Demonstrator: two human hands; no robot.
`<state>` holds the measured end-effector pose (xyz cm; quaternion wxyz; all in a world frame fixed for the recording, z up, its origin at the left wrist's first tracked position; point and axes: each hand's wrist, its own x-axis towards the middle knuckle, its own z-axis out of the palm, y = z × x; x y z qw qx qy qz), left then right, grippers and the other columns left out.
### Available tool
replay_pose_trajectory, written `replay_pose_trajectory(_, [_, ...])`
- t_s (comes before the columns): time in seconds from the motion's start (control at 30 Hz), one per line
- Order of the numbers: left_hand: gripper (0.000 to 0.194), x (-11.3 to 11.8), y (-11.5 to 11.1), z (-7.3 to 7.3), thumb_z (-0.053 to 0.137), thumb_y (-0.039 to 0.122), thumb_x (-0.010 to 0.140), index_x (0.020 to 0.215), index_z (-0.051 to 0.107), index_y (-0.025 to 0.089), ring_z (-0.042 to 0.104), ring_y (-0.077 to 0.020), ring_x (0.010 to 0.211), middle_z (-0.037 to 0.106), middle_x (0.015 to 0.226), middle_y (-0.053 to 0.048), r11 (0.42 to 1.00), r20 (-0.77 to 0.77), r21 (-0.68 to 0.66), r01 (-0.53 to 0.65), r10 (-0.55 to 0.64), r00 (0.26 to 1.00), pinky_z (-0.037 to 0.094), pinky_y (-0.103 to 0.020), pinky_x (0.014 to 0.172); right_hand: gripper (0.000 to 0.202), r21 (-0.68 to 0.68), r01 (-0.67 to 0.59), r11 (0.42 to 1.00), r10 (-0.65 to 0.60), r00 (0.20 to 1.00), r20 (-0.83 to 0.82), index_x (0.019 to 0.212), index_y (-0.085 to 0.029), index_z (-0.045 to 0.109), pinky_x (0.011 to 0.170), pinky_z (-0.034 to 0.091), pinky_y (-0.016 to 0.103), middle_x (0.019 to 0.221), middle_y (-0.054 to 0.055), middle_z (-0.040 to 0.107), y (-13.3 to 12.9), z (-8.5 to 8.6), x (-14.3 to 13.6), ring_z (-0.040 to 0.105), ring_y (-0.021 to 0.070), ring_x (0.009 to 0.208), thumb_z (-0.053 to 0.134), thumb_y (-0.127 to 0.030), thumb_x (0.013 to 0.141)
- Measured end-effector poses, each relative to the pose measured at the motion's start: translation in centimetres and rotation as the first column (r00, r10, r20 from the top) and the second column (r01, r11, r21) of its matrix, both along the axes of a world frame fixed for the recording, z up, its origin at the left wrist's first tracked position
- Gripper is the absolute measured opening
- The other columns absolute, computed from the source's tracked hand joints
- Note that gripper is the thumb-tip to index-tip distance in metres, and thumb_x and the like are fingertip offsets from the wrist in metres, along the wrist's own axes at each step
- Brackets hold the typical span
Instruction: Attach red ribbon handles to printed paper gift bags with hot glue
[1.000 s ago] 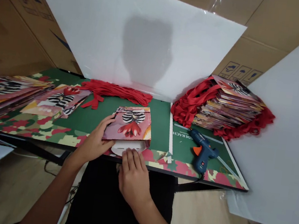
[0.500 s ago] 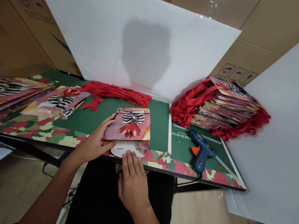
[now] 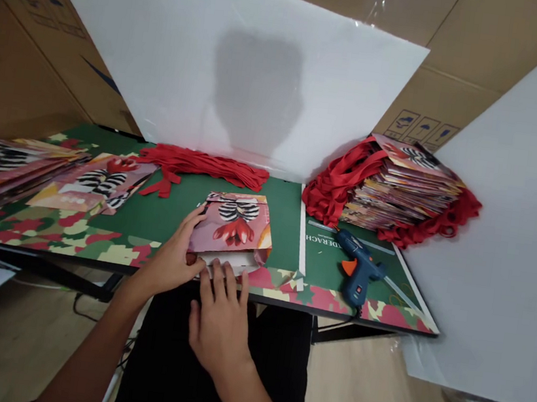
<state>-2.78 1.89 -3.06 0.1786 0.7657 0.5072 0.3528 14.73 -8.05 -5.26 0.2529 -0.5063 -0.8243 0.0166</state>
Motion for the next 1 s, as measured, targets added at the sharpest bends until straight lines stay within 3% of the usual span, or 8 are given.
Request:
replay_pose_trajectory(0.2, [0.080, -0.8, 0.4, 0.3, 0.057, 0.020, 0.088, 0.163, 0.032, 0.018, 0.022, -0.0348, 0.169, 0.023, 0.181, -0.018, 0.997, 0.032, -0.020, 0.071, -0.070, 0.997, 0.027, -0.060, 0.136, 0.050, -0.033, -0.037, 0.999, 0.036, 0.998, -0.049, 0.158, -0.015, 0.052, 0.134, 0.026, 0.055, 0.157, 0.011, 0.063, 0.5, 0.5, -0.6, 0.052, 0.0270, 0.149, 0.057, -0.029, 0.110])
replay_pose_trajectory(0.47, [0.070, -1.0, 0.3, 0.8, 0.053, 0.027, 0.096, 0.164, 0.035, 0.018, 0.023, -0.0346, 0.169, 0.022, 0.182, -0.017, 0.990, 0.087, -0.101, 0.094, -0.085, 0.993, 0.020, -0.062, 0.138, 0.056, -0.022, -0.093, 0.995, 0.092, 0.995, -0.041, 0.165, -0.019, 0.045, 0.135, 0.021, 0.050, 0.167, 0.006, 0.054, 0.1, -0.8, 0.4, 0.043, 0.0234, 0.157, 0.055, -0.024, 0.110])
replay_pose_trajectory(0.67, [0.061, -1.6, 0.8, 0.9, 0.034, 0.043, 0.108, 0.163, 0.045, 0.018, 0.025, -0.0288, 0.169, 0.028, 0.181, -0.013, 0.985, 0.205, -0.162, 0.063, -0.029, 0.978, 0.020, -0.054, 0.139, 0.063, -0.007, -0.110, 0.994, 0.110, 0.993, -0.046, 0.169, -0.014, 0.040, 0.137, 0.018, 0.049, 0.172, 0.010, 0.047, 0.0, -0.5, 0.6, 0.034, 0.0224, 0.164, 0.052, -0.018, 0.107])
replay_pose_trajectory(0.73, [0.061, -1.8, 0.3, 1.1, 0.032, 0.047, 0.111, 0.164, 0.045, 0.020, 0.027, -0.0278, 0.168, 0.032, 0.180, -0.011, 0.995, 0.242, -0.088, 0.049, -0.026, 0.970, 0.023, -0.052, 0.139, 0.060, 0.053, -0.112, 0.992, 0.116, 0.990, -0.078, 0.165, -0.012, 0.045, 0.137, 0.020, 0.049, 0.171, 0.011, 0.048, -0.1, -0.1, 0.7, 0.034, 0.0221, 0.164, 0.049, -0.013, 0.105])
replay_pose_trajectory(0.8, [0.055, -1.5, -1.1, 1.3, 0.037, 0.042, 0.111, 0.161, 0.050, 0.023, 0.037, -0.0279, 0.164, 0.041, 0.176, -0.010, 0.995, 0.254, 0.091, -0.030, 0.006, 0.967, 0.030, -0.052, 0.137, 0.054, 0.139, -0.104, 0.985, 0.126, 0.980, -0.157, 0.157, -0.012, 0.053, 0.136, 0.023, 0.048, 0.165, 0.012, 0.055, -0.4, 0.4, 1.1, 0.042, 0.0216, 0.160, 0.048, -0.010, 0.103])
replay_pose_trajectory(0.9, [0.040, -0.2, -4.6, 0.6, 0.052, 0.024, 0.106, 0.143, 0.064, 0.028, 0.065, -0.0275, 0.138, 0.070, 0.145, -0.009, 0.870, 0.242, 0.444, -0.214, 0.114, 0.964, 0.051, -0.052, 0.123, 0.042, 0.261, -0.047, 0.964, 0.134, 0.935, -0.327, 0.140, -0.020, 0.066, 0.133, 0.030, 0.045, 0.145, 0.008, 0.073, -0.7, 1.7, 2.5, 0.066, 0.0200, 0.138, 0.053, -0.008, 0.102])
replay_pose_trajectory(0.93, [0.041, 0.4, -5.6, 0.2, 0.054, 0.018, 0.102, 0.140, 0.066, 0.030, 0.071, -0.0265, 0.128, 0.076, 0.131, -0.007, 0.836, 0.163, 0.532, -0.138, 0.060, 0.985, 0.056, -0.049, 0.116, 0.039, 0.287, -0.015, 0.958, 0.131, 0.913, -0.387, 0.134, -0.023, 0.069, 0.128, 0.036, 0.045, 0.135, 0.006, 0.078, -0.6, 2.5, 3.2, 0.073, 0.0196, 0.126, 0.055, -0.007, 0.102])
replay_pose_trajectory(1.0, [0.049, 1.9, -7.1, -0.7, 0.054, 0.010, 0.097, 0.139, 0.068, 0.031, 0.074, -0.0251, 0.121, 0.079, 0.123, -0.006, 0.841, -0.111, 0.527, 0.123, -0.075, 0.991, 0.057, -0.044, 0.114, 0.032, 0.315, 0.053, 0.948, 0.117, 0.860, -0.497, 0.124, -0.027, 0.073, 0.113, 0.051, 0.043, 0.118, 0.004, 0.083, 0.2, 4.4, 4.8, 0.078, 0.0203, 0.108, 0.058, -0.008, 0.102])
